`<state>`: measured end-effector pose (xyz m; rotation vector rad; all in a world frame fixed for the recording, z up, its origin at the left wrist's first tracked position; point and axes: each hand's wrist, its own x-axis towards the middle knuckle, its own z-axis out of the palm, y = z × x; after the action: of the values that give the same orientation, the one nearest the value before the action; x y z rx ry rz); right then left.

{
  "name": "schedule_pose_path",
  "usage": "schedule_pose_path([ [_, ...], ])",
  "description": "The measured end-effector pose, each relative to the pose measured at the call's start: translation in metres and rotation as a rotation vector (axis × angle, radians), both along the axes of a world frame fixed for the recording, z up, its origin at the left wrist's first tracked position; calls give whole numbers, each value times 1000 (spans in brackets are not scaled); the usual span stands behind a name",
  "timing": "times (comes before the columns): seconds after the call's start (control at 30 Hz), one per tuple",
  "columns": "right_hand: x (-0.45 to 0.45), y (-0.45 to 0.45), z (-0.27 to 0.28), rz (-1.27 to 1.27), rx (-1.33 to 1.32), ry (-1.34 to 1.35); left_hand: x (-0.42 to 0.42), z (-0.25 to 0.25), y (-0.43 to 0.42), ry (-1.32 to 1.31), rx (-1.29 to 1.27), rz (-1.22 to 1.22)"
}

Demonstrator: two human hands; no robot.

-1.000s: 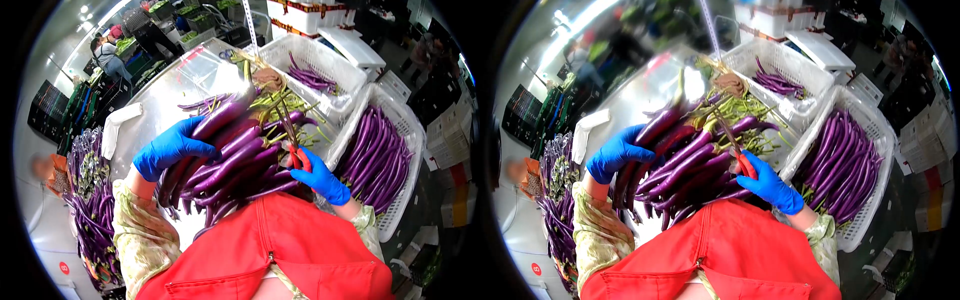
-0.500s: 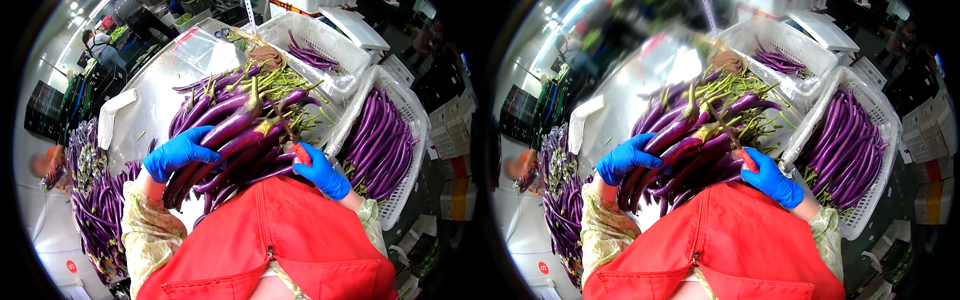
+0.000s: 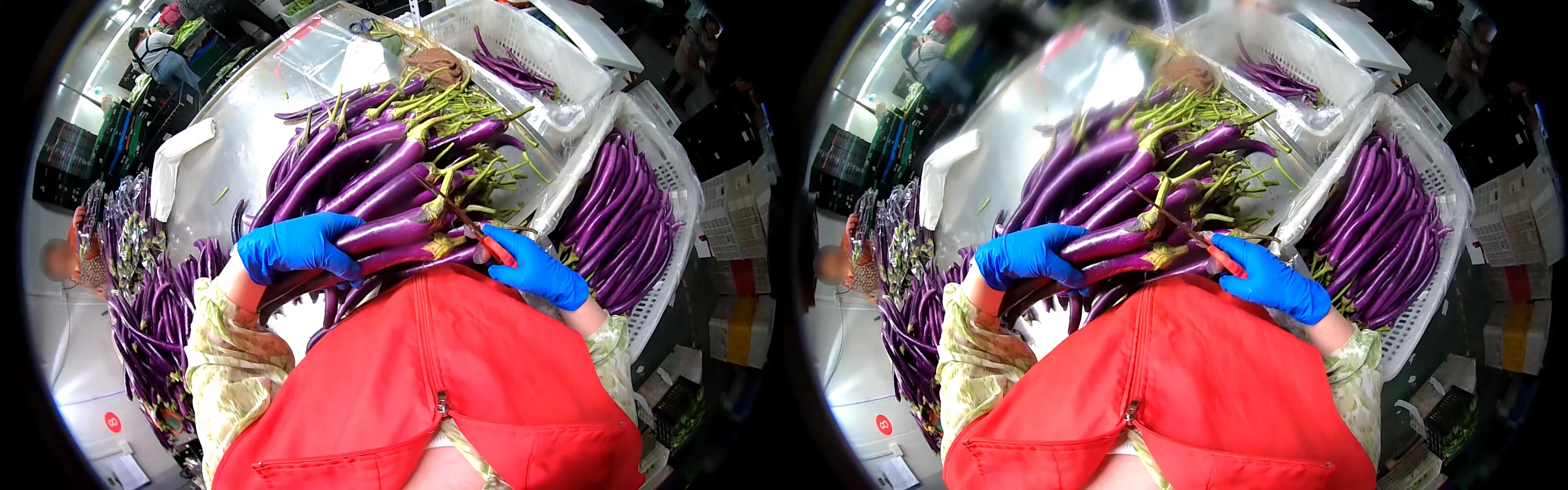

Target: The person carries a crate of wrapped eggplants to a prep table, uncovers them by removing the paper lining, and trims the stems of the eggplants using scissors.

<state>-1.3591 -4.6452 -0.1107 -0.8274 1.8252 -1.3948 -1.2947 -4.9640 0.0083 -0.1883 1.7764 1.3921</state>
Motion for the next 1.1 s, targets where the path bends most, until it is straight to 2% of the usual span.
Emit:
schedule_pose_path([
  [0.03, -1, 1, 0, 17, 48, -45, 0, -2, -2, 2, 5, -8],
  [0.23, 0, 9, -13, 52, -97, -253, 1, 3, 0, -70, -11, -41],
  [0.43, 0, 12, -5, 52, -49, 34, -2, 2, 2, -60, -10, -118],
  [0.53, -4, 14, -6, 76, -22, -156, -4, 3, 3, -105, -43, -134],
  [0.63, 4, 13, 7, 28, 124, 68, 0, -10, 0, -91, 5, -173],
  [0.67, 10, 10, 7, -62, 105, -18, 6, -14, -5, -63, 19, -154],
  [0.73, 18, 6, -11, -223, -25, -16, 18, -6, -6, 20, -2, -105],
  [0.77, 22, 8, -11, -312, -51, -234, 24, -8, -8, 109, -52, -126],
  [0.8, 18, 6, -29, -405, -121, -286, 32, 1, -15, 294, -126, -110],
  [0.83, 14, 12, -34, -457, -263, -464, 48, 1, -20, 507, -195, -17],
  [0.87, 10, 8, -22, -494, -269, -434, 57, 16, -23, 503, -136, 135],
  [0.9, 12, -4, -6, -582, -297, -429, 73, 30, -34, 643, -144, 360],
  [0.93, 3, -4, -23, -655, -380, -428, 89, 40, -44, 785, -143, 572],
  [1.0, -8, -6, -29, -655, -424, -409, 119, 53, -75, 922, 49, 933],
  [1.1, -14, -13, -32, -532, -407, -404, 173, 42, -113, 1388, 178, 1697],
])
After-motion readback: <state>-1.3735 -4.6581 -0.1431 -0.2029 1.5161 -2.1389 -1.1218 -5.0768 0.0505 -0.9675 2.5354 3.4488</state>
